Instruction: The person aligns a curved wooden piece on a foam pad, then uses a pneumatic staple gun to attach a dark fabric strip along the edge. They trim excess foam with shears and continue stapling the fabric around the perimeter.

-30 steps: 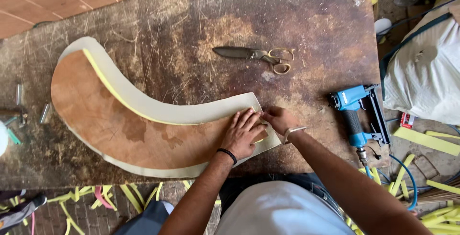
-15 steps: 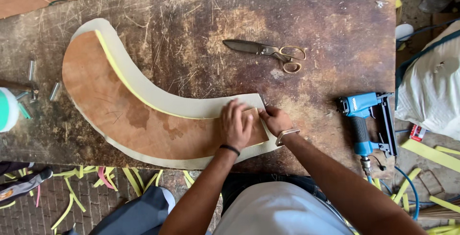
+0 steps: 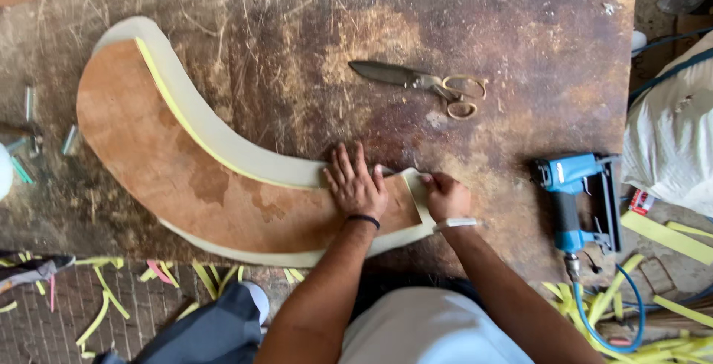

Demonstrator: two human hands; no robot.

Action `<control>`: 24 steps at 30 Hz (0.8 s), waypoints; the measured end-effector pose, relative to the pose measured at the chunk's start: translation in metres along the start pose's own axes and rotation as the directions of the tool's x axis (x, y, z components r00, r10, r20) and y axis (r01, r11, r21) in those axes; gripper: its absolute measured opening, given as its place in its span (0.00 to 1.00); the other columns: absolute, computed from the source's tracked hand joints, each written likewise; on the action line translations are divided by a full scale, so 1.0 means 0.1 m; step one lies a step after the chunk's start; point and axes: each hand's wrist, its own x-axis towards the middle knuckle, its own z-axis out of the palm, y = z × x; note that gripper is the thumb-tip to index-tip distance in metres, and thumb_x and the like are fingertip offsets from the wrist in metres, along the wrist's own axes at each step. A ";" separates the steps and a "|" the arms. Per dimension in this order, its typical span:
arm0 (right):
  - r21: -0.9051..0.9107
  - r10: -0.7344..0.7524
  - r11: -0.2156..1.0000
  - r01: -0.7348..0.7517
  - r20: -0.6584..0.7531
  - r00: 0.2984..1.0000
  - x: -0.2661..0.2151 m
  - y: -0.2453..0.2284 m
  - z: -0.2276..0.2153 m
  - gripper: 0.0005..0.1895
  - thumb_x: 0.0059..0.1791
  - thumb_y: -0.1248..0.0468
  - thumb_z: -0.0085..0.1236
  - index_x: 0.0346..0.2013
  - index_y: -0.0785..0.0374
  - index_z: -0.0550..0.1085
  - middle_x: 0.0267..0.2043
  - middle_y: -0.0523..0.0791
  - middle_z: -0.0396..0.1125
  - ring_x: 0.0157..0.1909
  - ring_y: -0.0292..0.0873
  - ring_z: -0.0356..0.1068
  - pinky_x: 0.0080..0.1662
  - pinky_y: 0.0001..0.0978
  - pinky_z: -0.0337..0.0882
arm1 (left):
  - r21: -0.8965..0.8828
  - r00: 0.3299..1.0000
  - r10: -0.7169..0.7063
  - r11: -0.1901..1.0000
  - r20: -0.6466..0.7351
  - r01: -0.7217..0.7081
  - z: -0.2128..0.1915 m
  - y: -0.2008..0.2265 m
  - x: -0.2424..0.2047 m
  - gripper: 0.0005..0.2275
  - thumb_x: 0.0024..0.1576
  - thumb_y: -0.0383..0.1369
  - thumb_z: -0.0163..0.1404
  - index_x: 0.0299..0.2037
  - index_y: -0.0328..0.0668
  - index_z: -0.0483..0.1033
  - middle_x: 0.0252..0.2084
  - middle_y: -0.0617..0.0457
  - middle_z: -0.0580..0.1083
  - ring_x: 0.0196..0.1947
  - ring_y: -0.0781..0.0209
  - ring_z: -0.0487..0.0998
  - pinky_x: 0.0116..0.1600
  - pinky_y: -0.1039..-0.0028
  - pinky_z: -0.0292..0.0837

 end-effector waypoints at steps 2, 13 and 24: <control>-0.125 -0.013 0.992 0.017 0.030 0.999 0.14 -0.12 0.03 0.14 0.51 0.50 0.60 0.39 0.56 0.83 0.30 0.51 0.75 0.32 0.51 0.77 0.38 0.43 0.74 | 0.032 0.999 0.051 0.998 -0.013 -0.050 0.07 -0.01 0.19 0.29 0.61 0.50 0.41 0.72 0.50 0.58 0.76 0.39 0.50 0.76 0.40 0.46 0.75 0.42 0.33; -0.032 -0.346 0.938 0.346 0.006 0.938 -0.33 -0.31 -0.13 0.08 0.44 0.58 0.68 0.34 0.57 0.82 0.33 0.44 0.76 0.31 0.43 0.77 0.35 0.35 0.77 | -0.209 0.918 0.396 0.898 0.000 -0.387 0.19 -0.15 -0.14 0.17 0.66 0.50 0.39 0.42 0.49 0.76 0.46 0.50 0.73 0.47 0.51 0.71 0.55 0.56 0.64; -0.028 -0.515 0.857 0.515 0.015 0.857 -0.34 -0.09 -0.01 0.09 0.42 0.67 0.68 0.37 0.59 0.81 0.36 0.44 0.74 0.34 0.46 0.76 0.36 0.37 0.77 | -0.153 0.840 0.049 0.987 0.541 0.041 -0.37 0.43 0.22 0.23 0.52 0.57 0.57 0.32 0.42 0.81 0.32 0.42 0.80 0.33 0.46 0.84 0.38 0.58 0.78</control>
